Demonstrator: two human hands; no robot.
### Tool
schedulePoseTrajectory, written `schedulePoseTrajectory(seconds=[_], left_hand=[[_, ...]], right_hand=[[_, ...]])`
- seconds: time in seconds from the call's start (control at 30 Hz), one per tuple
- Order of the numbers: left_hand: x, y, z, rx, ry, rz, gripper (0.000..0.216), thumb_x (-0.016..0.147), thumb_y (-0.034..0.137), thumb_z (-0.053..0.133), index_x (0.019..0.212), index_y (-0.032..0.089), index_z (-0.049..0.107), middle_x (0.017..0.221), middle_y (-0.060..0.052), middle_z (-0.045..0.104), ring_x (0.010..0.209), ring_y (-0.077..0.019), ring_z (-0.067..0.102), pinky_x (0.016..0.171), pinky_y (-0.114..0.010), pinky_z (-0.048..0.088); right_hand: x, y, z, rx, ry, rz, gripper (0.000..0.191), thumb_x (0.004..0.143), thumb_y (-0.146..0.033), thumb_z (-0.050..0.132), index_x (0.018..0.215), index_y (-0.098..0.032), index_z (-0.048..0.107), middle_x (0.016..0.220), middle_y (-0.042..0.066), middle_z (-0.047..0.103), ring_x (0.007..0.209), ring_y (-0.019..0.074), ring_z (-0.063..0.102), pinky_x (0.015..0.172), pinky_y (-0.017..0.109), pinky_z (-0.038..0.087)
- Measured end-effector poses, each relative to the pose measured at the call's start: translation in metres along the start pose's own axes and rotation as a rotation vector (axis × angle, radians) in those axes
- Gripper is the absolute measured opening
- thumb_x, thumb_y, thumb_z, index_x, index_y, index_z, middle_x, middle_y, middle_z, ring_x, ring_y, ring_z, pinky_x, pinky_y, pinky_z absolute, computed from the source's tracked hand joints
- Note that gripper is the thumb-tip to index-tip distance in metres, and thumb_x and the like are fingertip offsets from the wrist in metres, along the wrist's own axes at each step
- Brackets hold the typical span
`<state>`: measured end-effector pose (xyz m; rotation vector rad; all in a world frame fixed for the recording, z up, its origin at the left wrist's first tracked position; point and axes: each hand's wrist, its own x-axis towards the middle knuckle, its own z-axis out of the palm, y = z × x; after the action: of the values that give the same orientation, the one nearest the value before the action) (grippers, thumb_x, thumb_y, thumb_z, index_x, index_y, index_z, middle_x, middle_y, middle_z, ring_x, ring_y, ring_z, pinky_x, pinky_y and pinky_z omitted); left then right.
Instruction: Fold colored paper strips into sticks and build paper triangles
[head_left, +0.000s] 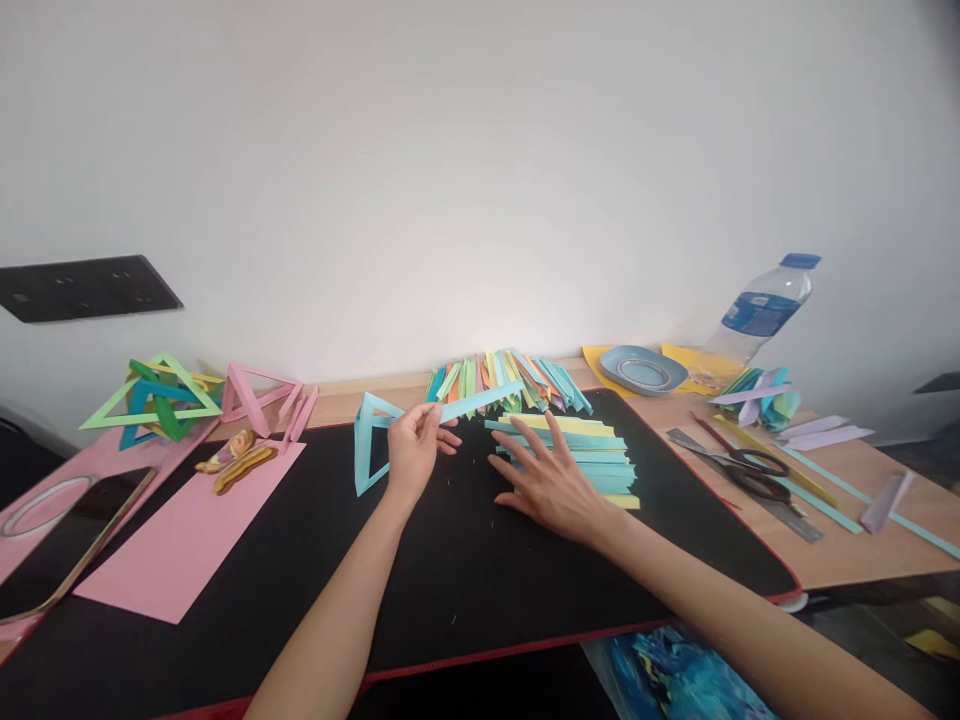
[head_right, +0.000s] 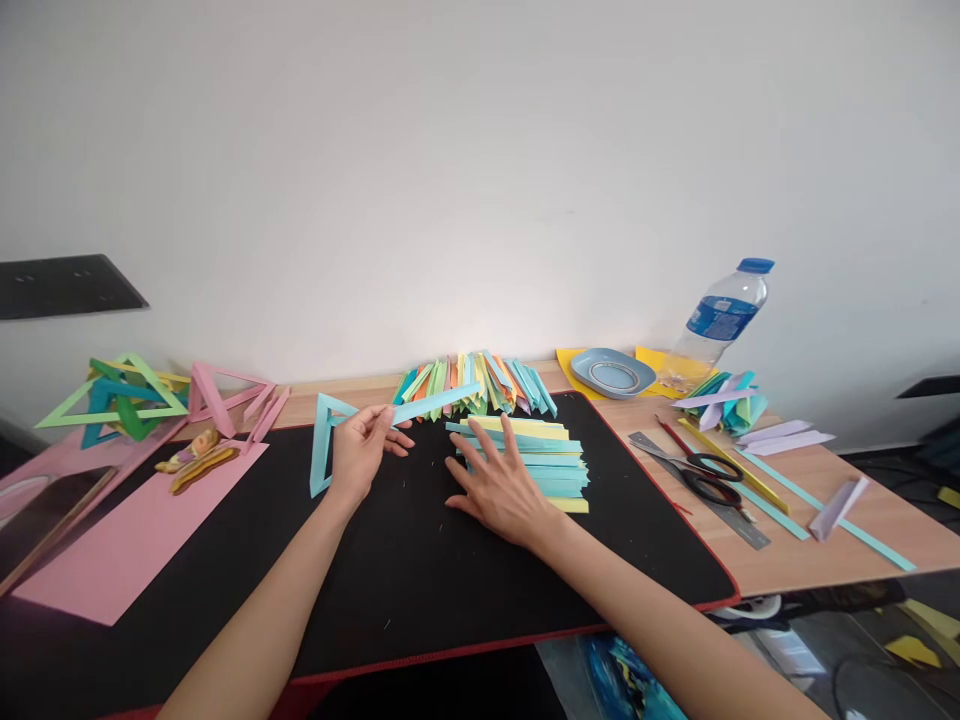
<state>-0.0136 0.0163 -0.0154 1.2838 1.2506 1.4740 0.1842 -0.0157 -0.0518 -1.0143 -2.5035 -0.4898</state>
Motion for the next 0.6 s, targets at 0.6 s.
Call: schedulePoseTrajectory(seconds=[0.6], left_hand=[[-0.002,-0.011,0.003,-0.068,-0.034,-0.048,0.031,0.078,0.04,0.061,0.088,0.011,0.063,0.076,-0.008,0.07,0.063,-0.0198,0.069,0.054,-0.028,0.056]], right_hand=[[0.016,0.03,0.006,0.102,0.266,0.158,0.02,0.091,-0.03,0.048,0.102,-0.02,0.061,0.105,0.011,0.06,0.096,0.0247,0.053,0.081,0.038,0.042]])
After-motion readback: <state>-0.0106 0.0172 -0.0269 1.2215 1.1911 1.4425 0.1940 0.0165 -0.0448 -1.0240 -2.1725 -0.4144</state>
